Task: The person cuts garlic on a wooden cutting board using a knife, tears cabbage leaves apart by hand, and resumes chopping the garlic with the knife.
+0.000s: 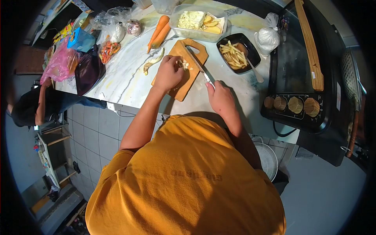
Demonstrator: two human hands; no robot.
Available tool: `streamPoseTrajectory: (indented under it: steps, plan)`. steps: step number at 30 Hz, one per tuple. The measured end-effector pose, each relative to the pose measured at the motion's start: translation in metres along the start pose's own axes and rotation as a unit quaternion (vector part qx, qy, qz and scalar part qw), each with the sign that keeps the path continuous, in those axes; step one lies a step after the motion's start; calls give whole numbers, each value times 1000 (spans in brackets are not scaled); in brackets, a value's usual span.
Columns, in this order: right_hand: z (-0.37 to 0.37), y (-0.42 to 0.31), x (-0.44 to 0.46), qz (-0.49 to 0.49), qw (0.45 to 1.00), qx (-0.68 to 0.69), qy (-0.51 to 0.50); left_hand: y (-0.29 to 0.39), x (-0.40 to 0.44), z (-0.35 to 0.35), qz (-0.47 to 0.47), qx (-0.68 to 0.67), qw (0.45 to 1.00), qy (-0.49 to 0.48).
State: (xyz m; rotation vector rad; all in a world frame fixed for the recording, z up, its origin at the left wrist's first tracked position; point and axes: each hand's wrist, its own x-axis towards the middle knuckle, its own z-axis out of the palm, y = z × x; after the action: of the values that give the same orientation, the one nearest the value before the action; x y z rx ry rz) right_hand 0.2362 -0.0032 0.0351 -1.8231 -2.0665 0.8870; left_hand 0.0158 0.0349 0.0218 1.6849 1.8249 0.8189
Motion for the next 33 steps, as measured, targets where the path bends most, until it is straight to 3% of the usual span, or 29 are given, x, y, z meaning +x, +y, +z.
streamPoseTrajectory:
  steps: [3,5,9,11,17,21,27,29,30,31,33]
  plan:
    - [-2,2,1,4,1000,-8,9,2,0,8,39,4,999,18]
    - [-2,4,1,6,1000,-3,12,7,-3,19,111,98,987,63]
    - [-9,-3,0,28,1000,-2,7,5,-5,40,101,144,977,123]
    - [-9,0,-1,16,1000,10,9,2,-4,43,77,94,982,143]
    - [-9,1,-1,25,1000,-1,11,-7,-2,43,78,30,986,146]
    - [-8,5,-3,-1,1000,3,24,-9,0,41,116,71,978,160]
    - [-13,6,-4,19,999,11,25,-7,5,32,71,67,985,144]
    - [-12,9,-5,30,999,12,29,-8,3,24,17,16,993,118]
    - [-12,11,-6,32,999,14,30,1,3,16,-77,-38,994,74]
    - [-11,13,-5,26,999,21,33,-2,6,13,-75,-37,994,72]
    - [-9,17,-5,19,999,29,38,-6,13,2,-202,-263,943,10]
